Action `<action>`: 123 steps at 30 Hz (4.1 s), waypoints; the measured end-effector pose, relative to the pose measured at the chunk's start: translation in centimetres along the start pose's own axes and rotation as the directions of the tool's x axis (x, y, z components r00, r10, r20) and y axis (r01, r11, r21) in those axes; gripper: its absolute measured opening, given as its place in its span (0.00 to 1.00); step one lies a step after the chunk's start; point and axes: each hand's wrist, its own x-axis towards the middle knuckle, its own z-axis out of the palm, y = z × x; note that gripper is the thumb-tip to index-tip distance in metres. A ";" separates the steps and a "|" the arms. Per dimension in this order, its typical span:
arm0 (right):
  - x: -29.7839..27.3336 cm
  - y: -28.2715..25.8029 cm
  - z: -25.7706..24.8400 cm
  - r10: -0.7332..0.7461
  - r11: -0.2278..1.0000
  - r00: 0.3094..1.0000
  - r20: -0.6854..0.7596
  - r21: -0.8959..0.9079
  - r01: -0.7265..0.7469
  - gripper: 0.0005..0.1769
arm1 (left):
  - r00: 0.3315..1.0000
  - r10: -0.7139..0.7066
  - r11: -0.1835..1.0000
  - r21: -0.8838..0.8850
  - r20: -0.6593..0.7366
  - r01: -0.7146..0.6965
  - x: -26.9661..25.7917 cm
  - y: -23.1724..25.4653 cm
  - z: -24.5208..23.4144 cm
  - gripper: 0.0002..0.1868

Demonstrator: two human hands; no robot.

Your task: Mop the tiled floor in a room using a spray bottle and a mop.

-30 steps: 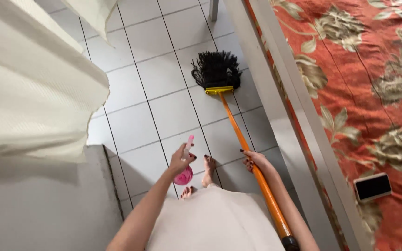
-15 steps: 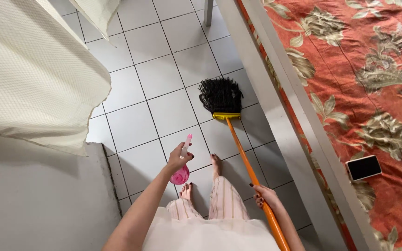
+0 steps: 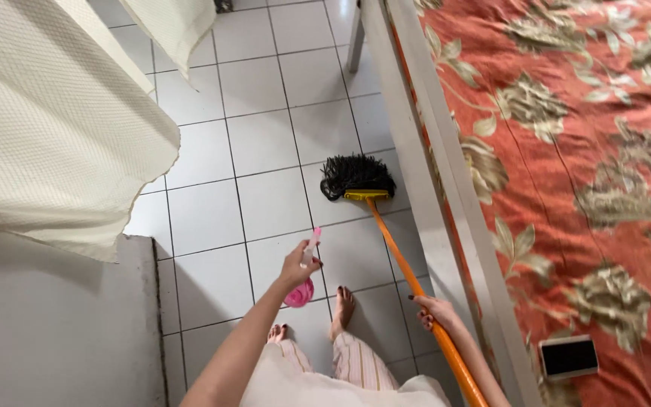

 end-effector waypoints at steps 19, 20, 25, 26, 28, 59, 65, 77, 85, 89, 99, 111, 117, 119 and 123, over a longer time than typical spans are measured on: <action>8.1 -17.0 -0.6 0.206 0.963 0.949 0.237 0.123 -0.240 0.22 | 0.767 -0.556 0.792 0.078 -0.321 0.606 1.7 6.6 2.3 0.24; 8.2 -16.7 -0.3 0.208 0.959 0.949 0.239 0.144 -0.246 0.19 | 0.752 -0.568 0.782 0.063 -0.335 0.620 1.3 6.7 1.6 0.25; 7.9 -16.6 1.2 0.222 0.964 0.947 0.233 0.097 -0.249 0.19 | 0.684 -0.615 0.772 -0.122 -0.393 0.624 -0.6 5.5 -1.4 0.27; 6.3 -16.6 1.9 0.182 0.976 0.960 0.212 0.082 -0.204 0.18 | 0.699 -0.565 0.796 -0.068 -0.438 0.601 -1.1 4.9 -1.9 0.30; 4.4 -16.2 2.6 0.139 0.986 0.972 0.191 0.068 -0.154 0.17 | 0.714 -0.511 0.818 -0.013 -0.479 0.576 -1.9 4.6 -3.2 0.32; -15.4 2.1 34.0 0.075 0.774 0.949 0.307 -0.618 0.138 0.10 | 0.672 -0.477 0.832 -0.043 -0.566 0.554 -16.0 -3.5 -22.9 0.27; -15.7 1.9 36.9 0.134 0.707 0.950 0.281 -0.699 0.108 0.15 | 0.595 -0.481 0.801 -0.048 -0.644 0.596 -19.3 -6.5 -25.3 0.28; -15.5 2.9 45.9 0.099 0.538 0.832 0.546 -0.733 0.417 0.10 | 0.604 -0.566 0.793 -0.168 -0.562 0.586 -21.9 -8.1 -26.5 0.28; -11.7 -0.1 49.9 -0.064 0.531 0.904 0.424 -0.752 0.390 0.13 | 0.707 -0.495 0.813 0.019 -0.505 0.583 -24.3 -8.7 -26.4 0.31; -6.7 -0.7 48.4 0.102 0.859 0.845 0.525 -0.475 0.191 0.17 | 0.754 -0.482 0.823 0.064 -0.445 0.564 -25.3 -9.2 -26.9 0.32; -13.2 8.8 36.7 -0.042 0.684 0.903 0.427 -0.646 0.337 0.29 | 0.558 -0.561 0.802 -0.235 -0.611 0.549 -25.7 -11.2 -26.6 0.28; -17.5 2.9 35.4 0.114 0.691 0.953 0.280 -0.712 0.126 0.30 | 0.592 -0.476 0.873 -0.268 -0.650 0.408 -23.4 -9.6 -26.3 0.23; -15.6 -0.4 34.8 0.113 0.664 0.972 0.208 -0.743 0.082 0.31 | 0.451 -0.281 0.952 -0.186 -0.847 0.244 -22.2 -8.3 -25.2 0.19; -15.1 -2.5 35.4 0.088 0.637 0.969 0.230 -0.761 0.123 0.31 | 0.419 -0.278 0.957 -0.210 -0.864 0.202 -21.7 -7.1 -25.0 0.17; -13.9 -7.1 37.6 0.120 0.645 0.947 0.299 -0.749 0.155 0.29 | 0.373 -0.428 0.889 -0.308 -0.824 0.339 -19.7 -5.6 -24.6 0.17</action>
